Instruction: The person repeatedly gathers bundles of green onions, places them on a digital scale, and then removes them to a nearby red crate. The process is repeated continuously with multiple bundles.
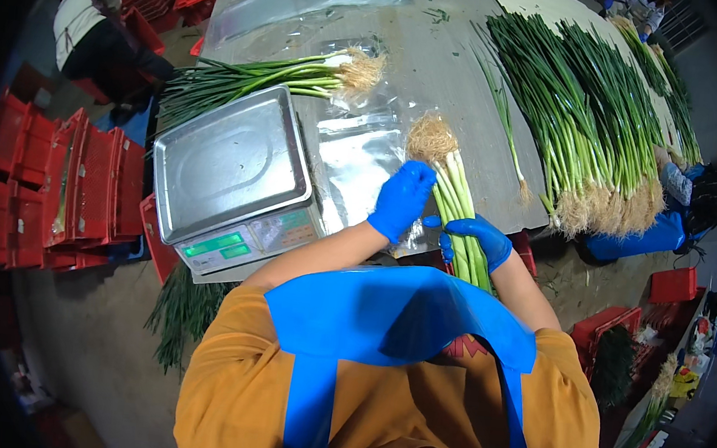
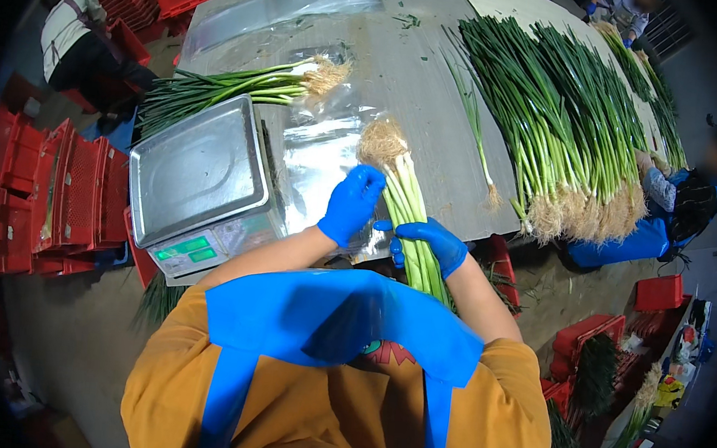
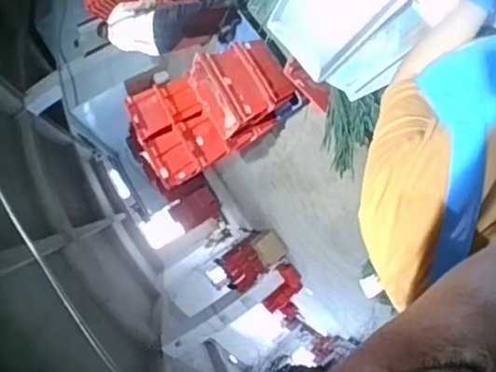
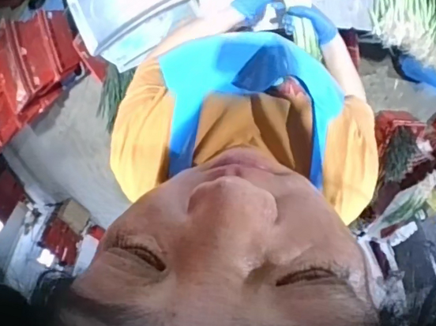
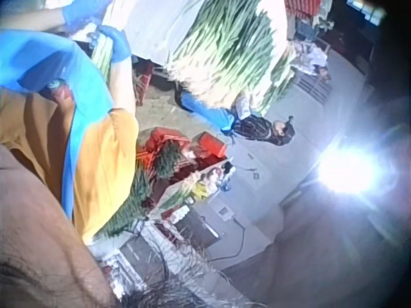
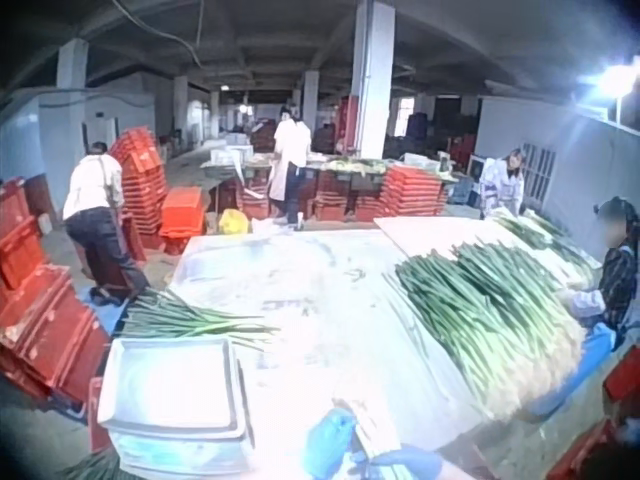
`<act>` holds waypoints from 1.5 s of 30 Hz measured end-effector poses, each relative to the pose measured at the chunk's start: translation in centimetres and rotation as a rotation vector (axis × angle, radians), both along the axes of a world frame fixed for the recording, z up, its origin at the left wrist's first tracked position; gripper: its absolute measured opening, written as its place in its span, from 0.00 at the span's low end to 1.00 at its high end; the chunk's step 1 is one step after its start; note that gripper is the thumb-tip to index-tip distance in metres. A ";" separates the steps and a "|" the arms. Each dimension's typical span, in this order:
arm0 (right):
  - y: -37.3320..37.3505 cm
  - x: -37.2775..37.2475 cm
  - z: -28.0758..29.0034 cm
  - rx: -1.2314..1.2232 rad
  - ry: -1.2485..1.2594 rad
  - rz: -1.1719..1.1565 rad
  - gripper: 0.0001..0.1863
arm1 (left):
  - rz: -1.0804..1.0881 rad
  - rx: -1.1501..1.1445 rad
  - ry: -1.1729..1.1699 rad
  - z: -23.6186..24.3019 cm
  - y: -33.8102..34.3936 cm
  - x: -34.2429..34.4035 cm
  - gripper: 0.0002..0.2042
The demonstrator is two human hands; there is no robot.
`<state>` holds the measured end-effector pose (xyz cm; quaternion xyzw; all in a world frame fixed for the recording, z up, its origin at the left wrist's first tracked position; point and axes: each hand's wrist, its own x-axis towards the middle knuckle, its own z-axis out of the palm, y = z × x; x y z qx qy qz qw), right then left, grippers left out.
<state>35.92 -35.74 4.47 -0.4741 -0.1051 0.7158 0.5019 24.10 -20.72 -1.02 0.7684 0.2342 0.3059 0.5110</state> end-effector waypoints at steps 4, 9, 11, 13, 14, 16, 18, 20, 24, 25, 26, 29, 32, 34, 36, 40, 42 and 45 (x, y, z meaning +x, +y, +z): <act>-0.3 0.7 -2.7 -0.022 -0.154 0.030 0.23 | -0.055 0.010 -0.021 0.7 0.0 0.5 0.09; 1.0 -2.3 -1.2 -0.332 -0.850 0.238 0.16 | -0.098 0.597 0.224 1.6 3.1 2.9 0.06; 1.0 -1.3 -1.4 -0.351 -0.932 0.281 0.14 | -0.287 0.781 0.329 1.2 1.9 3.6 0.04; -0.4 0.5 -2.0 -0.273 -0.586 0.184 0.15 | -0.527 0.958 0.189 2.0 -0.9 3.0 0.03; -1.2 1.1 -1.7 -0.231 -0.376 0.125 0.19 | -0.489 0.937 0.194 2.8 -1.0 2.8 0.04; -2.8 2.4 -0.5 -0.118 -0.105 0.046 0.21 | -0.328 0.851 0.184 3.2 0.2 2.7 0.04; -4.6 4.4 -0.3 0.004 0.194 0.003 0.25 | -0.175 0.654 0.180 2.9 2.5 2.2 0.06; -4.8 5.1 -0.9 0.115 0.339 -0.019 0.25 | -0.132 0.508 0.016 0.0 1.7 2.6 0.05; -3.0 5.0 -1.6 -0.008 0.055 0.017 0.26 | -0.276 0.490 -0.009 1.7 -1.9 4.1 0.06; -2.7 4.9 -1.5 -0.039 -0.022 0.064 0.23 | -0.172 0.460 -0.035 1.7 -1.9 5.0 0.06; -2.4 4.9 -1.3 -0.087 -0.089 0.094 0.22 | -0.222 0.551 0.030 1.7 -2.0 5.5 0.06; -2.9 5.9 -1.6 -0.150 -0.203 0.000 0.21 | -0.506 0.859 0.166 3.0 -3.0 6.3 0.07; -4.7 7.9 2.6 0.319 -0.003 0.078 0.22 | -0.468 0.891 -0.235 5.9 -3.0 4.7 0.06; -5.5 7.4 5.4 0.522 0.129 0.056 0.21 | -0.420 0.902 -0.312 6.9 -3.1 4.2 0.06; -4.7 8.8 1.2 0.290 -0.138 0.037 0.19 | -0.418 0.754 -0.146 4.6 -3.7 4.4 0.08; -1.8 9.7 0.5 0.263 -0.319 0.188 0.14 | -0.385 -0.484 -0.143 0.6 -4.7 3.9 0.20; -0.3 7.5 1.7 0.173 -0.398 0.290 0.14 | -0.340 -0.726 -0.242 3.6 -4.6 2.1 0.35; 2.9 3.2 0.4 0.219 -0.903 0.528 0.17 | 0.148 -0.908 -0.224 3.2 -5.0 2.1 0.23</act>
